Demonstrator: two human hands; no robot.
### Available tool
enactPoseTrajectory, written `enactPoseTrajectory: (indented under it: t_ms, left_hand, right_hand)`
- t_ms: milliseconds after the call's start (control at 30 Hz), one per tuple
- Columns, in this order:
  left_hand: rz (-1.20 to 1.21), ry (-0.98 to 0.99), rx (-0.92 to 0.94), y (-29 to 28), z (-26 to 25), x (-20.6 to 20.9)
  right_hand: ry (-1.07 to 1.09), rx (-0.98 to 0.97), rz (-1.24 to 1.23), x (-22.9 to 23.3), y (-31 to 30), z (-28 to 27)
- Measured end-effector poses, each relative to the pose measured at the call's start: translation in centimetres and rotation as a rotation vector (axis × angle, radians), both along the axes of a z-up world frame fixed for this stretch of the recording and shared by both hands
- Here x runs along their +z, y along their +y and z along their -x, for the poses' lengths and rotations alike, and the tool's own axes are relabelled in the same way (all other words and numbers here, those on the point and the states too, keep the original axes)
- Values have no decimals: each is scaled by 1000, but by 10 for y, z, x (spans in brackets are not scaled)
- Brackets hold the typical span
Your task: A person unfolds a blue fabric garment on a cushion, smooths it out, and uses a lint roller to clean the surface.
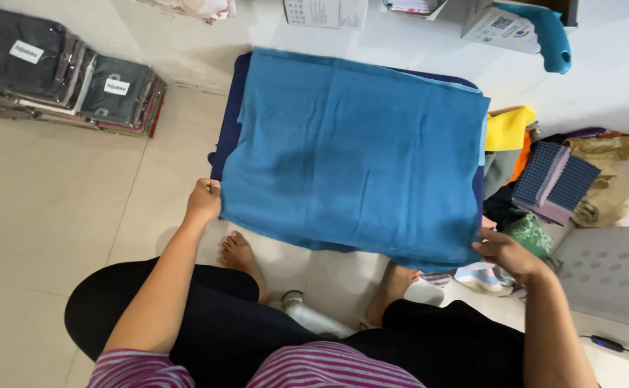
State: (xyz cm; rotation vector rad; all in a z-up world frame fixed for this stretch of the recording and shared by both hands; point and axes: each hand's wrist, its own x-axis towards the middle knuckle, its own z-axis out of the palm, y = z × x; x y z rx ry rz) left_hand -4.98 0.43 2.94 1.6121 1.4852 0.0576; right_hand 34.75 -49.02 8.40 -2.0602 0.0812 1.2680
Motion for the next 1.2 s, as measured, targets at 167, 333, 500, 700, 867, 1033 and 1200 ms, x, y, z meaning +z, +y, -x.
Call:
enactPoseTrajectory:
  t_ms: [167, 333, 500, 700, 867, 1033, 1200]
  left_hand:
    - [112, -25, 13, -6, -2, 19]
    - [152, -258, 96, -3, -6, 74]
    - [197, -15, -25, 6, 1, 55]
    - [155, 164, -72, 10, 10, 61]
    - [-35, 241, -201, 45, 27, -19]
    - [-315, 459, -334, 36, 6, -27]
    - [-1330, -79, -560, -41, -99, 48]
  right_hand:
    - [52, 96, -268, -55, -24, -20]
    - [29, 33, -673, -37, -37, -33]
    - [-88, 290, -306, -12, -25, -27]
    - [-51, 322, -355, -19, -25, -29]
    - [-101, 232, -178, -45, -26, -28]
    - [-421, 551, 337, -39, 5, -27]
    - [-1691, 642, -1, -71, 115, 38]
